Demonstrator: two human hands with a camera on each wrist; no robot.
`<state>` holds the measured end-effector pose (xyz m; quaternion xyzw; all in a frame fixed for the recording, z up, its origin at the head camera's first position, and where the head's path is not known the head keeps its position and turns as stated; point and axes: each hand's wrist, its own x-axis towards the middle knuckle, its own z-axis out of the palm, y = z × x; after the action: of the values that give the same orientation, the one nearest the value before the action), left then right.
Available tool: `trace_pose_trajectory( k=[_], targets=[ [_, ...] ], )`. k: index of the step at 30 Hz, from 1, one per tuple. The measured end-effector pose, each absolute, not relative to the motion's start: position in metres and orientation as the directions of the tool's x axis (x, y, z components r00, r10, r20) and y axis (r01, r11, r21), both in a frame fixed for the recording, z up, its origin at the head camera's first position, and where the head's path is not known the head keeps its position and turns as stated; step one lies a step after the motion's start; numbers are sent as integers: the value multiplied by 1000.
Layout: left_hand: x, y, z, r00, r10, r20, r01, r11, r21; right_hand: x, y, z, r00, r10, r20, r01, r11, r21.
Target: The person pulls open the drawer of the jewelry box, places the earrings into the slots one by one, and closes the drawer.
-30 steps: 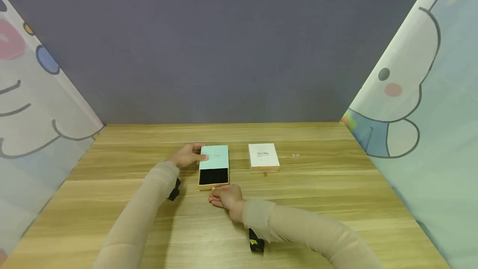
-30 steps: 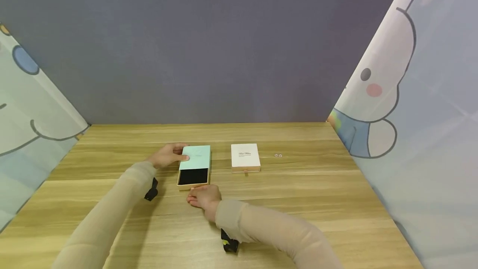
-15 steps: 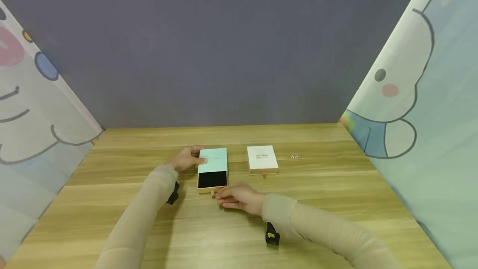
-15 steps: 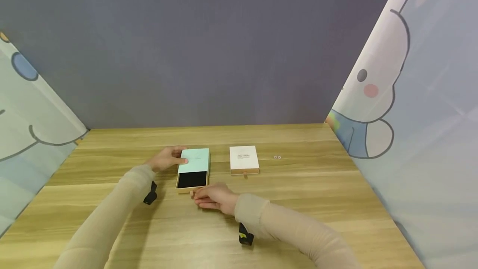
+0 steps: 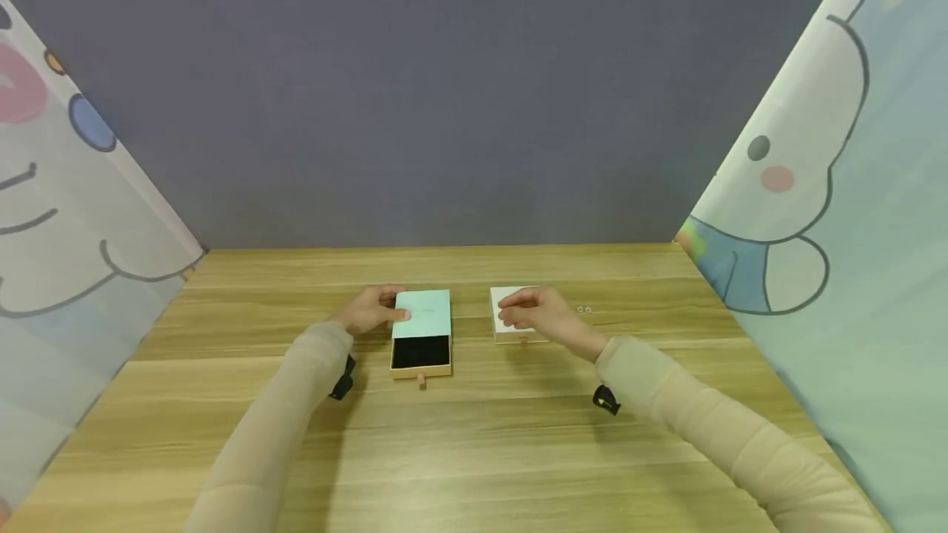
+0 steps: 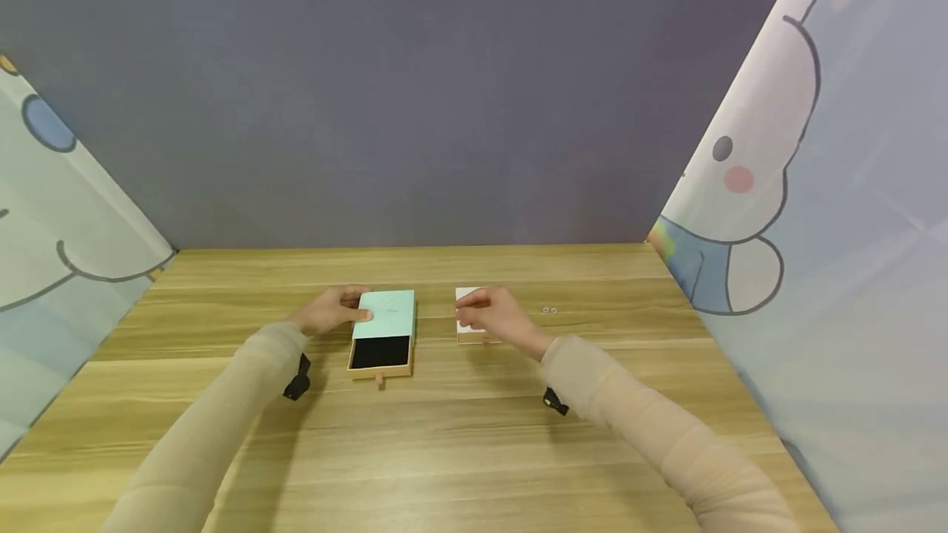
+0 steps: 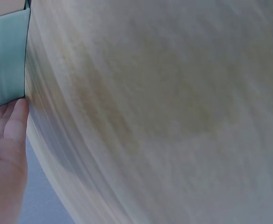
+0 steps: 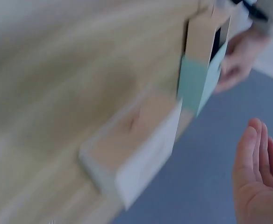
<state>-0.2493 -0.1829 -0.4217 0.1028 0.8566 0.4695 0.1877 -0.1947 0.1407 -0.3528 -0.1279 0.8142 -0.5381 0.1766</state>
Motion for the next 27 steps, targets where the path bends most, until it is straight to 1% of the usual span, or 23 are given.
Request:
trace_pose_trajectory(
  k=[2, 3, 6, 7, 9, 10, 12, 18, 27],
  targets=[
    [-249, -183, -421, -906, 354, -230, -1, 544, 839, -201, 154, -347, -910, -407, -78, -147, 494, -857],
    [-249, -183, -421, -905, 355, -232, -2, 544, 839, -205, 160, -344, -905, -423, -37, -223, 547, -807],
    [-247, -184, -422, -904, 356, -236, -7, 540, 842, -215, 177, -338, -876, -472, 103, -433, 673, -600],
    [-247, -184, -422, -904, 355, -238, -10, 540, 842, -219, 183, -336, -866, -482, 136, -474, 701, -534],
    [-247, -184, -423, -905, 351, -239, -14, 537, 843, -227, 195, -334, -849, -497, 180, -522, 732, -438],
    [-247, -184, -423, -906, 350, -237, -13, 537, 843, -230, 201, -333, -846, -498, 192, -530, 743, -408],
    [-246, -183, -423, -907, 348, -238, -14, 539, 842, -236, 212, -333, -855, -484, 184, -516, 765, -384],
    [-244, -183, -422, -910, 341, -238, -17, 541, 841, -246, 236, -345, -884, -451, 123, -460, 794, -398],
    [-241, -187, -419, -907, 345, -242, -12, 553, 833, -253, 262, -379, -910, -411, -50, -361, 846, -393]
  ],
)
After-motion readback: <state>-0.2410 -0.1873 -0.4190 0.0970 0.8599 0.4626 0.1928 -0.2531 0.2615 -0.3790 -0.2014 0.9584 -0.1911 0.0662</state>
